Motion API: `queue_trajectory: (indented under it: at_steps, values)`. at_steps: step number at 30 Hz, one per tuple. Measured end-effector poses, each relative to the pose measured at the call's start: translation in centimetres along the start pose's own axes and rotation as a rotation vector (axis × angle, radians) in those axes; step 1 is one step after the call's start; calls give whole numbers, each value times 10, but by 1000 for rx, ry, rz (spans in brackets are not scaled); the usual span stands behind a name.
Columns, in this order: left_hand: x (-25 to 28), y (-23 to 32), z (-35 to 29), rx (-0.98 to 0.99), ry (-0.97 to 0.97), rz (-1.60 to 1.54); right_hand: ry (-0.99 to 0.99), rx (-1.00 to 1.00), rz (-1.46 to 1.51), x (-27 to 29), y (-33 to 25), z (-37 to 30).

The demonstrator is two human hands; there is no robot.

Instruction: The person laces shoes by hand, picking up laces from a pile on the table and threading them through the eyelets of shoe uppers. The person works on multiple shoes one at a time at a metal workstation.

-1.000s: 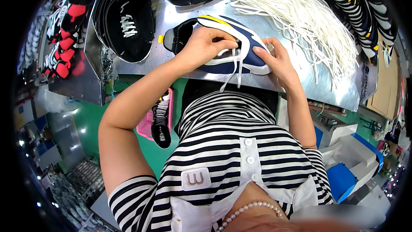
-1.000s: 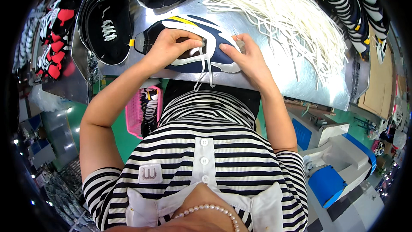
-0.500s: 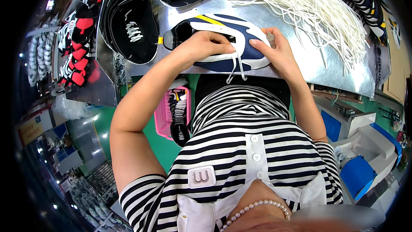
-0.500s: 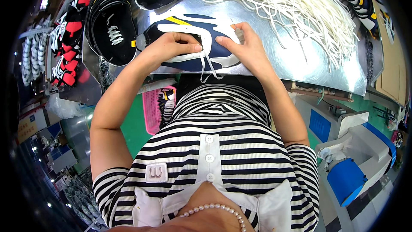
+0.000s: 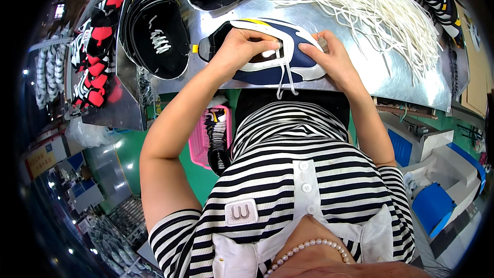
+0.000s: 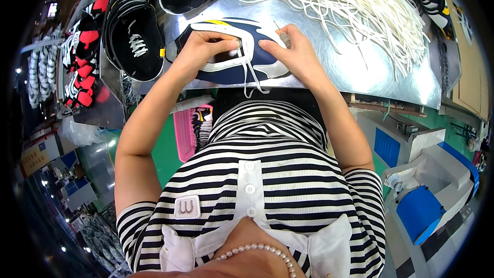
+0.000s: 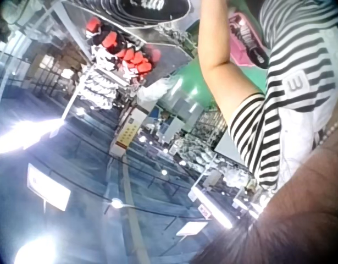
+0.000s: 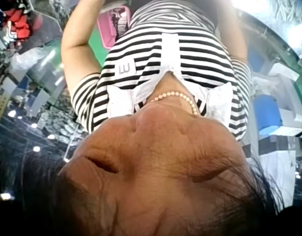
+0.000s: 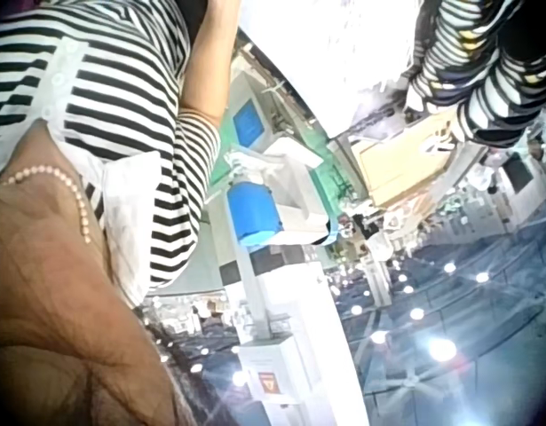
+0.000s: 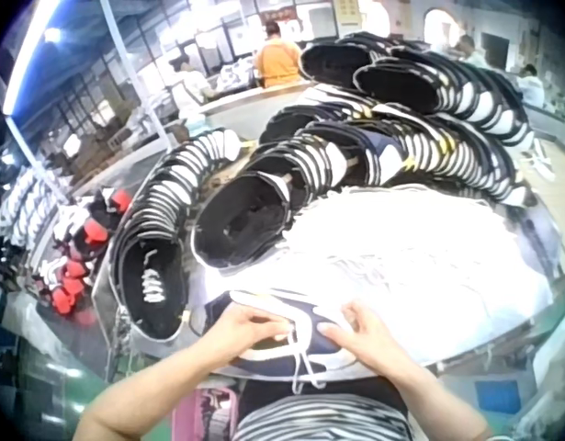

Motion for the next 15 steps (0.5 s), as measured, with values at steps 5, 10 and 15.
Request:
queue_trajectory:
  at_steps: [5, 10, 15]
  values:
    - [9, 17, -6, -224, 162, 284, 19, -83, 101, -4, -3, -3]
    - [49, 67, -62, -609, 561, 935, 123, -58, 299, 9, -6, -4]
    - [204, 13, -139, -231, 1030, 1134, 181, 6, 356, 35, -13, -4]
Point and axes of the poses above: each hand's wrist, its own z-axis towards the middle knuckle, its own x-axis out of the back of the hand, y = z × x, the point moved 9 cm from there along z, towards the middle knuckle, and after that the axes turned 8 degrees about z, right-handed, at the moved point
